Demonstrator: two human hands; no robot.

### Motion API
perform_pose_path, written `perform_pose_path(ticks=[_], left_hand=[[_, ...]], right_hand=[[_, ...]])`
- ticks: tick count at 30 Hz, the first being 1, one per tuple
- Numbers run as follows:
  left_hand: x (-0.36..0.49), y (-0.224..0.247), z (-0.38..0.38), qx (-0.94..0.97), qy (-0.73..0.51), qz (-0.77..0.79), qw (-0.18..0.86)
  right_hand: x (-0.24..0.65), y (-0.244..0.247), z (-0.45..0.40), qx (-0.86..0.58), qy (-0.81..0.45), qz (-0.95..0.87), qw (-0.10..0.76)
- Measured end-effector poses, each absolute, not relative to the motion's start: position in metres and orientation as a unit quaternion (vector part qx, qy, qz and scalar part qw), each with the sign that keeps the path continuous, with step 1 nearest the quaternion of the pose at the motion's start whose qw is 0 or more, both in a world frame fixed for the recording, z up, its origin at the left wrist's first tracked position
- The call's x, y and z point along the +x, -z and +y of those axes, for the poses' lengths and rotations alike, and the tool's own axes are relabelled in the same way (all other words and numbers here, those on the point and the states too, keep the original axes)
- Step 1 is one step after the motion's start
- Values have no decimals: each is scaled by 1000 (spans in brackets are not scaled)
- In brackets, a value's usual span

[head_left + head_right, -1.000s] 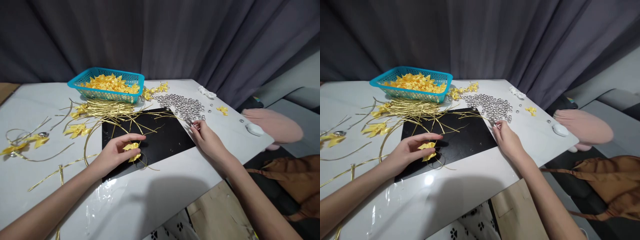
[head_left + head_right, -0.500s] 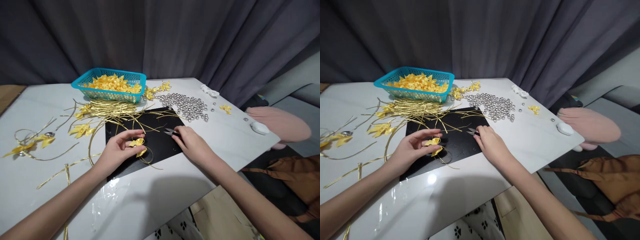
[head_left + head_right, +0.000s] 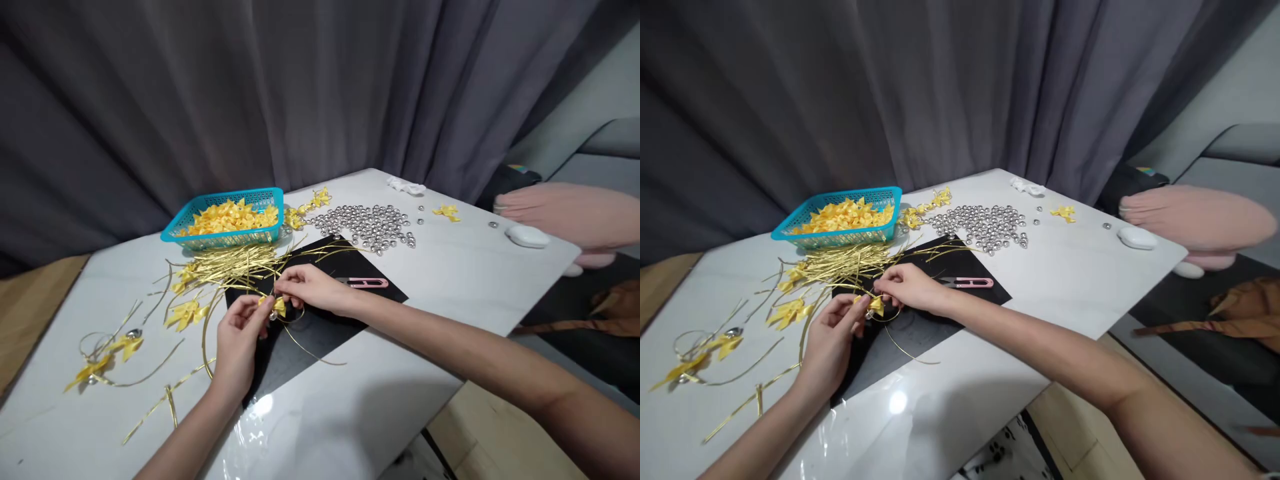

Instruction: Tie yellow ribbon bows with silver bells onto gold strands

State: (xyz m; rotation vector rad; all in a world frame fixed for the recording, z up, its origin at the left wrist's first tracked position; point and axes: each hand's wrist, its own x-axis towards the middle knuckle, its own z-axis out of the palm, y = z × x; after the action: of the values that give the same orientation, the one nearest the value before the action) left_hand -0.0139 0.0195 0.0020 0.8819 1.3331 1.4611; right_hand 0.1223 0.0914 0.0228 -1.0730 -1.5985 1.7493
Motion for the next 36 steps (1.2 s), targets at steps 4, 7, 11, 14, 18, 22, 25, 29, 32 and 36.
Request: perform_pose_path(ticks=[4, 7, 11, 14, 18, 22, 25, 29, 32, 36], left_hand=[[-14, -3, 21, 329, -611, 544, 472], [-14, -5, 21, 310, -614, 534, 492], [-14, -7, 20, 344, -581, 546, 495], [-11, -10, 19, 425, -500, 538, 528], [-7, -13, 19, 453, -456, 511, 571], [-8, -11, 21, 417, -483, 525, 563], [-11, -8, 22, 382, -498, 552, 549], [-15, -7, 22, 374, -507, 549, 549], [-16, -8, 21, 389, -495, 535, 563], [-16, -9, 21, 388, -489, 534, 570]], right_hand=[[132, -18, 88, -373, -656, -601, 262], [137, -15, 83, -369, -671, -583, 272], [138, -17, 83, -358, -695, -550, 295], [138, -17, 85, -357, -699, -536, 313], [139, -20, 84, -337, -703, -547, 304], [141, -26, 83, -359, -698, -540, 305], [142, -27, 83, -403, -692, -512, 312], [138, -22, 77, -429, -697, -490, 302], [133, -19, 71, -421, -700, -492, 301], [130, -18, 66, -396, -704, -497, 317]])
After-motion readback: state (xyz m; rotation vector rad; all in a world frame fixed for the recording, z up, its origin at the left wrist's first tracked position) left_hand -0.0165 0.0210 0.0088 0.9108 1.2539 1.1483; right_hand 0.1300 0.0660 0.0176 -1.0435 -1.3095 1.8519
